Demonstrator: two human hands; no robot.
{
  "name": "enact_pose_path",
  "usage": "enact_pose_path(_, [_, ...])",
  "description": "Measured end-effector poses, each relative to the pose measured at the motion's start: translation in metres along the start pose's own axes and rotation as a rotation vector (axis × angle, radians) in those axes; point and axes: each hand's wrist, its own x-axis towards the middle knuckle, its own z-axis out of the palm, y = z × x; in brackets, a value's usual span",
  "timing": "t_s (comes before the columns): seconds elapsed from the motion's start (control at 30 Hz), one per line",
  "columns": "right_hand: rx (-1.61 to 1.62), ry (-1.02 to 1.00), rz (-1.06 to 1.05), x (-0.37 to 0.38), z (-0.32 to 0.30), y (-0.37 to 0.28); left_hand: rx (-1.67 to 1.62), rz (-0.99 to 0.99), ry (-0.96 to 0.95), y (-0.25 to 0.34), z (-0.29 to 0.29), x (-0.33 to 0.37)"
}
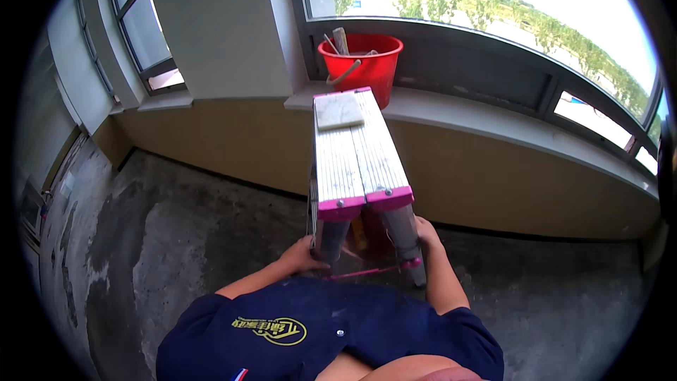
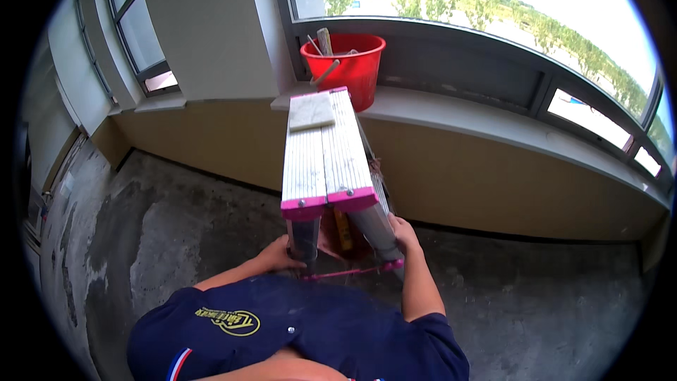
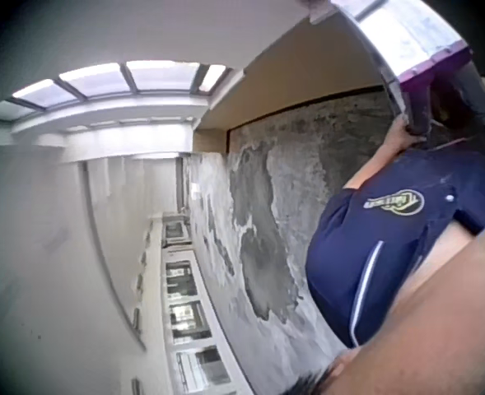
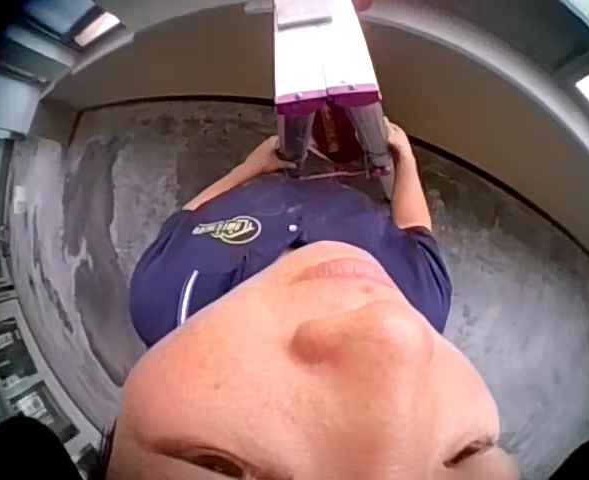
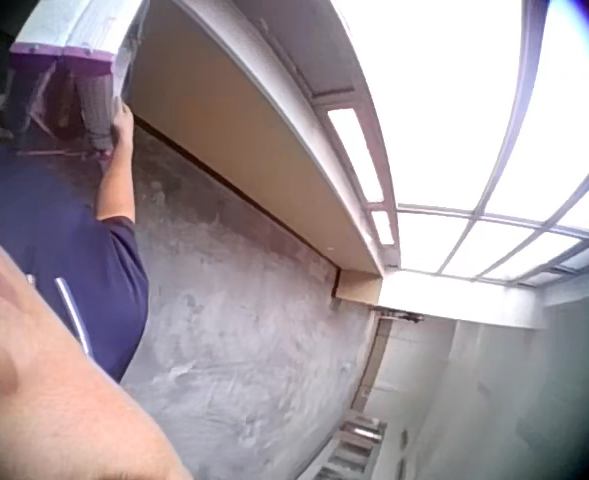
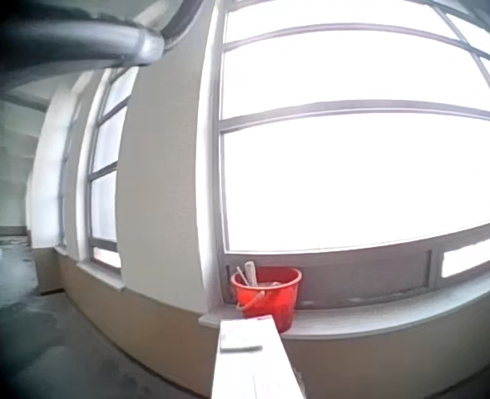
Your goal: The person cleans a large window using a cloth, sponge, and squeegee. They wipe the window frame and glass, dip tools in a bucket, and use a ladder to reach higher sections.
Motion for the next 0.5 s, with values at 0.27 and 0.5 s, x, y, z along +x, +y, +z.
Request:
enact_pose_path(0.27, [0.188,0.056,0.062,-0.028,0.0,-0.006,0.391,-0.159,0.169,0.041,0.01,-0.017])
enact_pose_path(0.5, [0.357,0.103,0.007,-0.02,-0.031,0.036,0.416,-0.081,0.173,0.056,0.0,0.015])
